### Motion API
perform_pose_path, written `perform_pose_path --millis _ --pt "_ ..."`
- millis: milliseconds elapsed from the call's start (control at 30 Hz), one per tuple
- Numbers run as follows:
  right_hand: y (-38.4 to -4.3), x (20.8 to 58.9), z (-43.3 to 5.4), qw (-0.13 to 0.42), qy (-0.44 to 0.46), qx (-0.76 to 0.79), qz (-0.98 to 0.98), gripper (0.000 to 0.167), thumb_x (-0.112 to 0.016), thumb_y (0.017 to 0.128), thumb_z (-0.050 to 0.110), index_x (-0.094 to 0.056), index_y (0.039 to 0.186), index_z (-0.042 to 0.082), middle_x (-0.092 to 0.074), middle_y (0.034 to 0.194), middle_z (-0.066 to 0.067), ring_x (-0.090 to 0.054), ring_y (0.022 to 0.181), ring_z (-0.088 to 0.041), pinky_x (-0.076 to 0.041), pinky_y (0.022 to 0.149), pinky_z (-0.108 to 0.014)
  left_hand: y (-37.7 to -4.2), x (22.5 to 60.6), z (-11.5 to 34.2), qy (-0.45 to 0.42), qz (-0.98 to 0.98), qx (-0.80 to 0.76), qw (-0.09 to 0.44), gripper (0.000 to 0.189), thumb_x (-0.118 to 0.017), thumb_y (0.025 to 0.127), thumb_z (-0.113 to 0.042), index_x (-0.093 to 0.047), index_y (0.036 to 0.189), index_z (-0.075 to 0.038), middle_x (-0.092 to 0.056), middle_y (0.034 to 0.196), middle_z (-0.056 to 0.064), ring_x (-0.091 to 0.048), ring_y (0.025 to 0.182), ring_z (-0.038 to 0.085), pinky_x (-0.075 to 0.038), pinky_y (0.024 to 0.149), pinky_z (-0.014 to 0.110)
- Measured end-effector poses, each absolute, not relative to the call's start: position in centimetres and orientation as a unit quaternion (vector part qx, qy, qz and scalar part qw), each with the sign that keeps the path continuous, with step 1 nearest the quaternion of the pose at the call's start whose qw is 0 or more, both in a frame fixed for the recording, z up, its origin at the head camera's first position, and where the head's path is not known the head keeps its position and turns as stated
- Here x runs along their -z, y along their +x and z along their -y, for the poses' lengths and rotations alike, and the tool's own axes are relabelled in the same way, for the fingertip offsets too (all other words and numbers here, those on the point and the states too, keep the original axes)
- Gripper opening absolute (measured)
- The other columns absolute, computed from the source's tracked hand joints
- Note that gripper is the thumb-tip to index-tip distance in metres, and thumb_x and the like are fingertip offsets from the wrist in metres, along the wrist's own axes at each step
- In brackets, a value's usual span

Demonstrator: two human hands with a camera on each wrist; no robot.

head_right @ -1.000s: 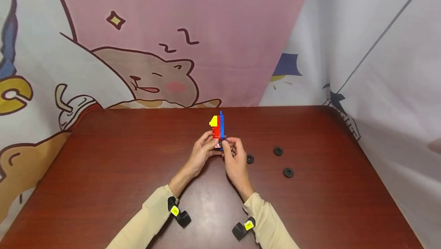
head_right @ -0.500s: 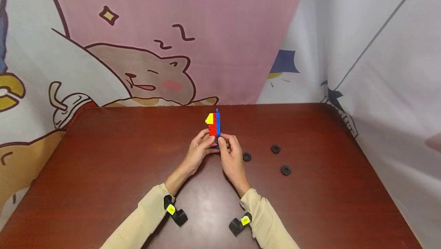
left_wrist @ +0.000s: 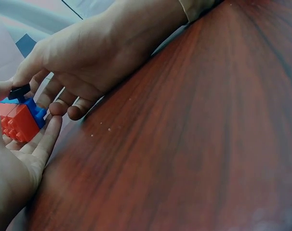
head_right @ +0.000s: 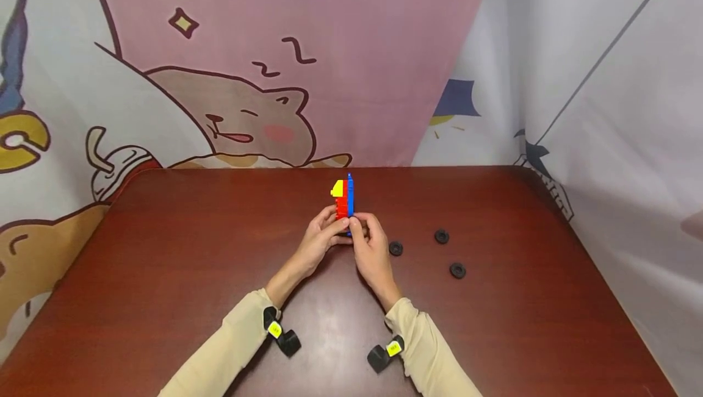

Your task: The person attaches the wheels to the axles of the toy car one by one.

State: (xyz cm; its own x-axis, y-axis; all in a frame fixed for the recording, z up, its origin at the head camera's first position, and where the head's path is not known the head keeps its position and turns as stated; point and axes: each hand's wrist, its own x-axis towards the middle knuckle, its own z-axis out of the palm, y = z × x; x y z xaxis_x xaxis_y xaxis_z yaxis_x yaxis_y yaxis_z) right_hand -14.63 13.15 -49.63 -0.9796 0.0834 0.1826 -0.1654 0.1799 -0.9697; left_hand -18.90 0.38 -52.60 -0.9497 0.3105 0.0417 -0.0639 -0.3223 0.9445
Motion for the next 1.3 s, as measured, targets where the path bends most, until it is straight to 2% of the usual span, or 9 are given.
perform_pose_path --millis 167,267,367,500,667,767,933,1067,1300 --pt "-14.4 49.7 -13.2 0.108 0.030 -0.626 0.772 0.039 -0.054 0.103 0.012 -0.042 0.134 -0.010 -0.052 0.122 -0.024 -0.052 0.094 -0.020 -0.043 0.073 -0.017 -18.6 52.9 -0.4 0.110 -0.551 -0.818 0.121 0.045 -0.056 0.097 -0.008 -0.043 0.137 0.007 -0.065 0.110 0.003 -0.067 0.086 0.008 -0.059 0.069 0.028" --pt "-14.4 49.3 -13.3 0.096 0.033 -0.605 0.789 0.046 -0.051 0.104 0.014 -0.037 0.141 -0.008 -0.052 0.131 -0.026 -0.056 0.104 -0.026 -0.046 0.079 -0.019 -18.6 52.7 -0.4 0.124 -0.533 -0.826 0.136 0.046 -0.054 0.097 -0.010 -0.042 0.138 0.007 -0.067 0.104 -0.002 -0.068 0.082 0.009 -0.060 0.067 0.028" --pt "-14.5 49.0 -13.4 0.075 0.033 -0.589 0.804 0.044 -0.047 0.106 0.017 -0.039 0.144 -0.004 -0.058 0.132 -0.024 -0.061 0.110 -0.032 -0.051 0.085 -0.027 -18.7 52.4 -0.4 0.139 -0.519 -0.829 0.153 0.048 -0.052 0.098 -0.011 -0.039 0.140 0.007 -0.068 0.102 -0.004 -0.069 0.079 0.011 -0.060 0.069 0.029" --pt "-15.3 50.4 -13.7 0.063 0.030 -0.590 0.804 0.040 -0.044 0.107 0.021 -0.047 0.141 0.000 -0.065 0.125 -0.021 -0.063 0.113 -0.032 -0.052 0.090 -0.033 -18.8 52.2 -0.3 0.143 -0.517 -0.827 0.166 0.046 -0.050 0.099 -0.009 -0.038 0.140 0.008 -0.068 0.105 -0.005 -0.071 0.083 0.011 -0.061 0.074 0.032" --pt "-16.3 52.7 -14.2 0.067 0.026 -0.603 0.795 0.039 -0.046 0.107 0.028 -0.052 0.139 0.007 -0.068 0.120 -0.017 -0.064 0.107 -0.027 -0.052 0.084 -0.024 -18.7 52.2 -0.3 0.129 -0.526 -0.824 0.164 0.046 -0.051 0.099 -0.009 -0.038 0.141 0.006 -0.066 0.107 -0.005 -0.071 0.084 0.010 -0.061 0.075 0.034" --pt "-16.4 52.9 -14.3 0.067 0.030 -0.600 0.796 0.041 -0.046 0.107 0.032 -0.052 0.140 0.009 -0.069 0.118 -0.016 -0.064 0.104 -0.026 -0.053 0.082 -0.024 -18.7 52.1 -0.3 0.124 -0.533 -0.821 0.165 0.047 -0.051 0.099 -0.011 -0.039 0.142 0.004 -0.065 0.109 -0.003 -0.071 0.083 0.011 -0.062 0.075 0.036" --pt "-16.5 52.9 -14.6 0.059 0.038 -0.594 0.801 0.045 -0.042 0.107 0.037 -0.048 0.143 0.012 -0.065 0.126 -0.015 -0.063 0.107 -0.029 -0.054 0.086 -0.036 -18.9 52.1 -0.5 0.117 -0.545 -0.813 0.168 0.048 -0.053 0.100 -0.014 -0.040 0.142 0.002 -0.064 0.117 0.005 -0.071 0.084 0.012 -0.062 0.075 0.038" --pt "-16.5 52.5 -14.8 0.053 0.045 -0.599 0.798 0.046 -0.041 0.107 0.038 -0.047 0.144 0.012 -0.062 0.131 -0.015 -0.062 0.110 -0.031 -0.054 0.090 -0.045 -19.1 52.0 -0.8 0.116 -0.550 -0.810 0.166 0.047 -0.054 0.100 -0.016 -0.041 0.141 0.002 -0.064 0.117 0.006 -0.070 0.083 0.012 -0.062 0.074 0.036" --pt "-16.5 52.6 -14.6 0.041 0.049 -0.601 0.797 0.047 -0.040 0.108 0.038 -0.045 0.145 0.009 -0.061 0.133 -0.016 -0.061 0.113 -0.029 -0.052 0.092 -0.042 -19.0 52.2 -0.6 0.107 -0.558 -0.807 0.159 0.046 -0.053 0.099 -0.013 -0.040 0.141 0.002 -0.064 0.114 0.003 -0.070 0.080 0.011 -0.062 0.071 0.034"
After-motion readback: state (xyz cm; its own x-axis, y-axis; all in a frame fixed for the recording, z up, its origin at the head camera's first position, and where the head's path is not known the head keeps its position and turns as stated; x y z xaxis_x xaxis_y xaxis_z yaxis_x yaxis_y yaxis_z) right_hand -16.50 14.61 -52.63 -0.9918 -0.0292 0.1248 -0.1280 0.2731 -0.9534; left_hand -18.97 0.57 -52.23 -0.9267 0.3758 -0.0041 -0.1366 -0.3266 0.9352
